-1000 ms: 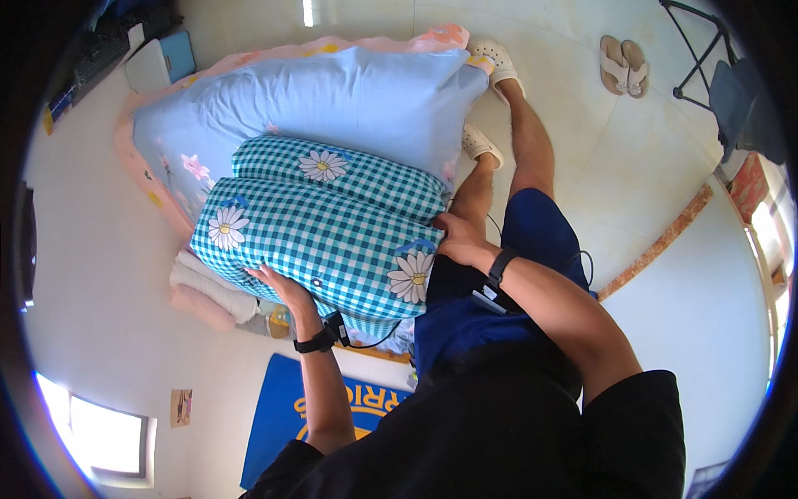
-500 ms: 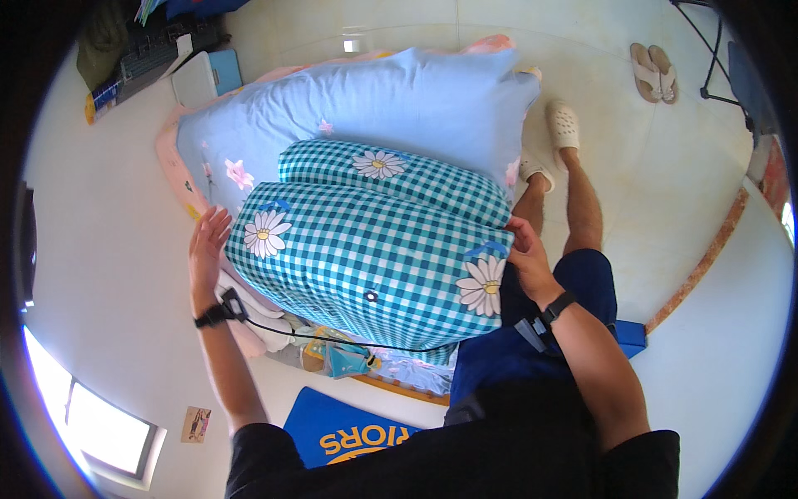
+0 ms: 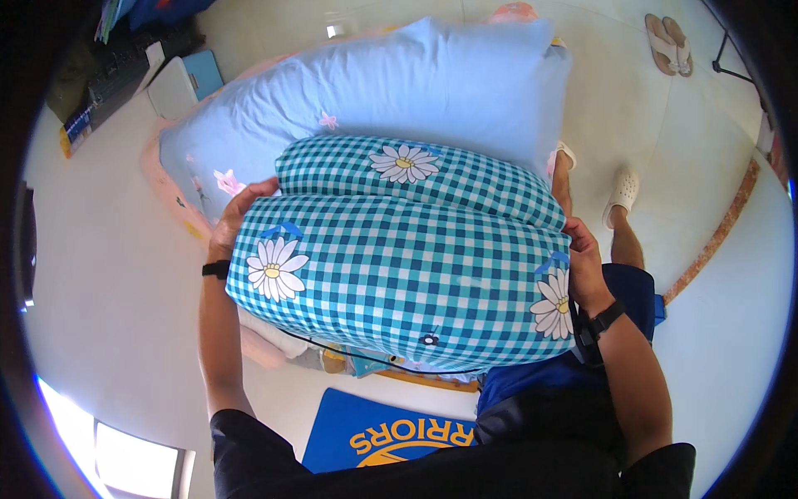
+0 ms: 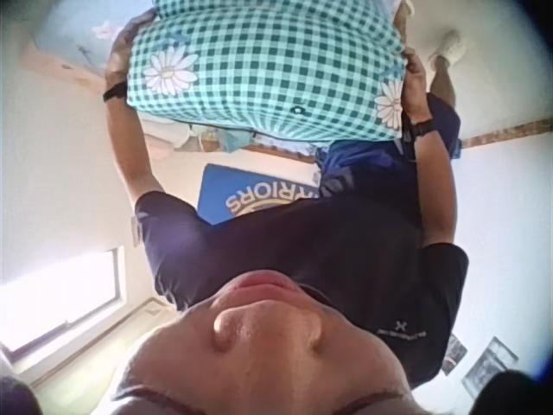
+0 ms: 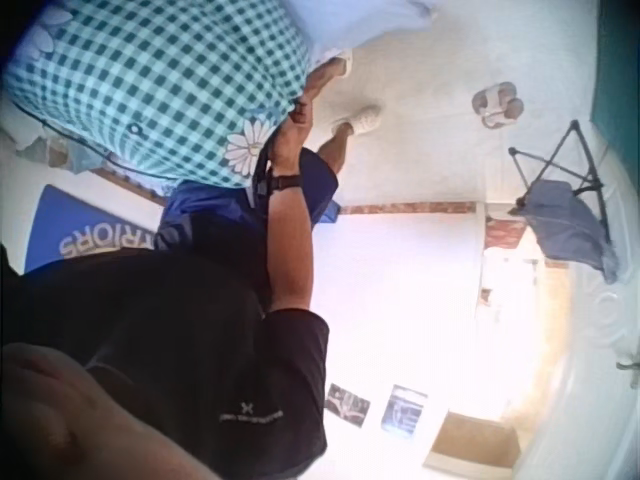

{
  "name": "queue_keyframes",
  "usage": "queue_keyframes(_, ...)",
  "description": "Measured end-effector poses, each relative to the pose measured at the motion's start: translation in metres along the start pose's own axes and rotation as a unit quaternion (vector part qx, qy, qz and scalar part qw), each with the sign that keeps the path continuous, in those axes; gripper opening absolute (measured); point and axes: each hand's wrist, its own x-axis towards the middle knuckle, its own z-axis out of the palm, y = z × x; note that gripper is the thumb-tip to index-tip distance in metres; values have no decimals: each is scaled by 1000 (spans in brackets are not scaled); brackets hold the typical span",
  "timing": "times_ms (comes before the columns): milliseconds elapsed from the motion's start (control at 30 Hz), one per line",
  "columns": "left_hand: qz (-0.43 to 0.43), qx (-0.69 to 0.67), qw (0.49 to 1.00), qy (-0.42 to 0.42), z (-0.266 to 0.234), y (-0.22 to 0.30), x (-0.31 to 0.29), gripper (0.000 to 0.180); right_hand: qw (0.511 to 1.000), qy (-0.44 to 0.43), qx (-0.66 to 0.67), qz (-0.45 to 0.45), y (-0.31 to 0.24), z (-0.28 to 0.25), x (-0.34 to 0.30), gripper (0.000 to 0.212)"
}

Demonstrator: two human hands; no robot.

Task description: The person folds a green checkered pillow by bringing the two long sides together and then folding it in half.

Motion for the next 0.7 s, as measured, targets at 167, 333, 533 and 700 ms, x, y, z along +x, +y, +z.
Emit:
queue_keyframes(167, -61, 47, 989, -130, -13, 11, 12, 96, 999, 22, -47, -14, 2, -10, 12, 38)
queue_keyframes(333, 7, -2, 995, -103, 1, -9, 6, 75, 997, 31, -74, -6, 7, -6, 10, 40)
queue_keyframes(533, 68, 70, 994, -40, -23, -29, 38, 37, 996, 26, -84, -35, 9, -8, 7, 37)
queue_keyframes(700, 155, 48, 985, -50, 1, -26, 26, 41, 990, 48, -114, -66, 7, -7, -18, 39)
